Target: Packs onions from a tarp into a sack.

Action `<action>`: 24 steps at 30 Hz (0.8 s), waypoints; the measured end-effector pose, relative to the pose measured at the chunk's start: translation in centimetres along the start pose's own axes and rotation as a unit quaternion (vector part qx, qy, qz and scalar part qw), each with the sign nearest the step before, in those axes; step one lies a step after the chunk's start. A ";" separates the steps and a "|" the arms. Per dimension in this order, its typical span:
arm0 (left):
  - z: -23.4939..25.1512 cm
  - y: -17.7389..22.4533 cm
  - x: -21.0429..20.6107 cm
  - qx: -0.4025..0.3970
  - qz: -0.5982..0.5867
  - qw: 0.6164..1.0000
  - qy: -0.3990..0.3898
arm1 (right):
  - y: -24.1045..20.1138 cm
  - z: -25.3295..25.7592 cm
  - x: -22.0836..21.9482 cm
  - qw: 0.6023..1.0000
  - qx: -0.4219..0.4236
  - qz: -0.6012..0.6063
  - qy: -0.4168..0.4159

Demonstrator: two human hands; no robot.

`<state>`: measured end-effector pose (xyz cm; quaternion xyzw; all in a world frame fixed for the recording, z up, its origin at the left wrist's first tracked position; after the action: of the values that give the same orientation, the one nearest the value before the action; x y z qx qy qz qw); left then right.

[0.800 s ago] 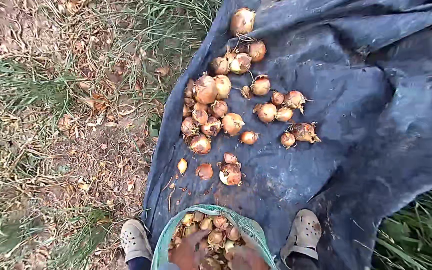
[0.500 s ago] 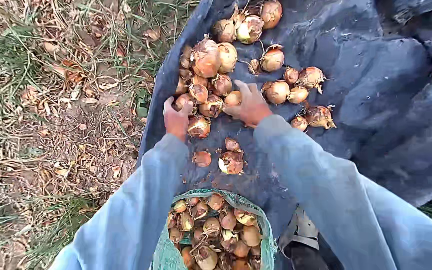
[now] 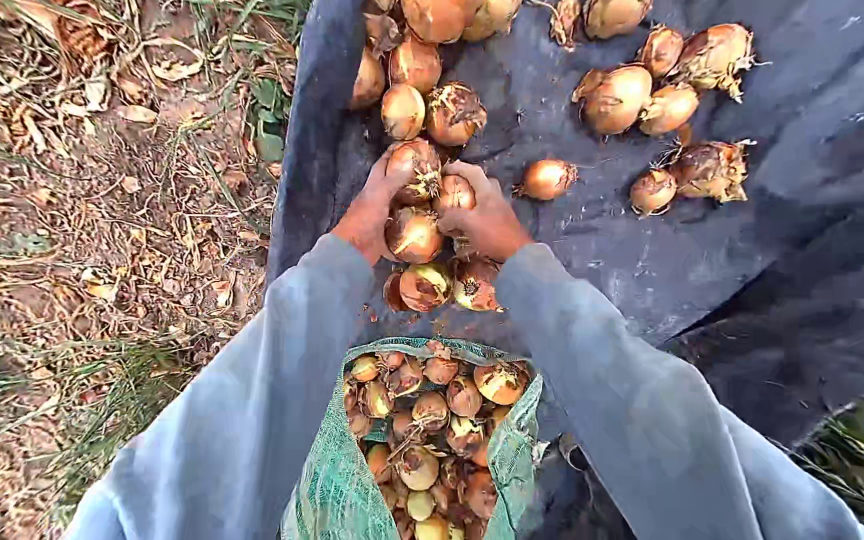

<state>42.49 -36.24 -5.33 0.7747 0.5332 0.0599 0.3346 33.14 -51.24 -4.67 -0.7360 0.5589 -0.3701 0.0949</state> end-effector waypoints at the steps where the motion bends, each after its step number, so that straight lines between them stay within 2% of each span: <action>1: -2.3 -0.9 0.1 0.011 0.014 1.000 -0.005 | 0.7 -2.9 -0.8 1.000 -0.007 0.019 -0.001; 3: -10.4 -3.9 0.0 0.080 0.037 0.996 -0.025 | 2.3 -11.7 -2.6 0.997 -0.003 0.033 -0.064; 5: -18.8 -8.7 1.1 0.185 0.092 0.975 -0.075 | 5.5 -19.1 -4.7 0.983 0.001 -0.044 -0.180; 6: -22.0 -10.6 1.9 0.230 0.153 0.955 -0.111 | 6.9 -21.2 -5.0 0.973 0.005 -0.113 -0.200; 7: -23.8 -11.6 2.5 0.237 0.233 0.934 -0.132 | 8.0 -21.9 -4.4 0.970 -0.002 -0.174 -0.173; 8: -24.3 -11.6 2.9 0.203 0.304 0.923 -0.121 | 8.6 -21.2 -3.4 0.969 -0.022 -0.215 -0.118; 9: -23.9 -10.6 3.2 0.141 0.362 0.918 -0.076 | 9.0 -19.9 -2.6 0.968 -0.048 -0.235 -0.067; 12: -17.1 -5.4 3.8 -0.034 0.477 0.874 0.086 | 9.2 -13.5 -2.4 0.958 -0.106 -0.265 0.001; 15: -8.7 -3.3 4.3 -0.069 0.508 0.839 0.183 | 8.1 -9.2 -3.6 0.954 -0.150 -0.259 -0.011; 17: -6.3 -3.9 4.4 -0.073 0.504 0.827 0.238 | 6.4 -9.9 -4.2 0.968 -0.117 -0.223 0.015; 18: -6.3 -4.5 3.8 -0.069 0.492 0.834 0.239 | 5.4 -11.4 -4.6 0.977 -0.075 -0.200 0.017; 19: -7.5 -5.7 2.9 -0.054 0.481 0.850 0.207 | 4.7 -13.6 -5.4 0.981 -0.036 -0.190 -0.022; 21: -11.9 -9.4 0.6 0.016 0.479 0.876 0.046 | 3.8 -19.3 -7.8 0.956 0.036 -0.203 -0.210; 22: -14.0 -10.4 -0.4 0.056 0.493 0.868 -0.026 | 3.7 -21.1 -8.0 0.937 0.058 -0.214 -0.270; 23: -15.3 -10.0 -1.1 0.074 0.507 0.857 -0.062 | 3.8 -21.6 -7.0 0.933 0.067 -0.231 -0.267; 24: -15.9 -8.4 -1.4 0.048 0.512 0.856 -0.045 | 4.1 -20.9 -4.8 0.941 0.060 -0.258 -0.211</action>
<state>28.15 -28.45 2.32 0.9553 0.0478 0.1623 0.2423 15.99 -42.63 5.77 -0.9089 0.2940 -0.2513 0.1561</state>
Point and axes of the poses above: each hand's wrist, its own z-axis towards the middle knuckle, its own x-axis out of the back of the hand, y = z × x, the point moved 6 cm from there along z, towards the middle knuckle, and after that the axes turned 12 degrees about -z, right-handed, at the moved point
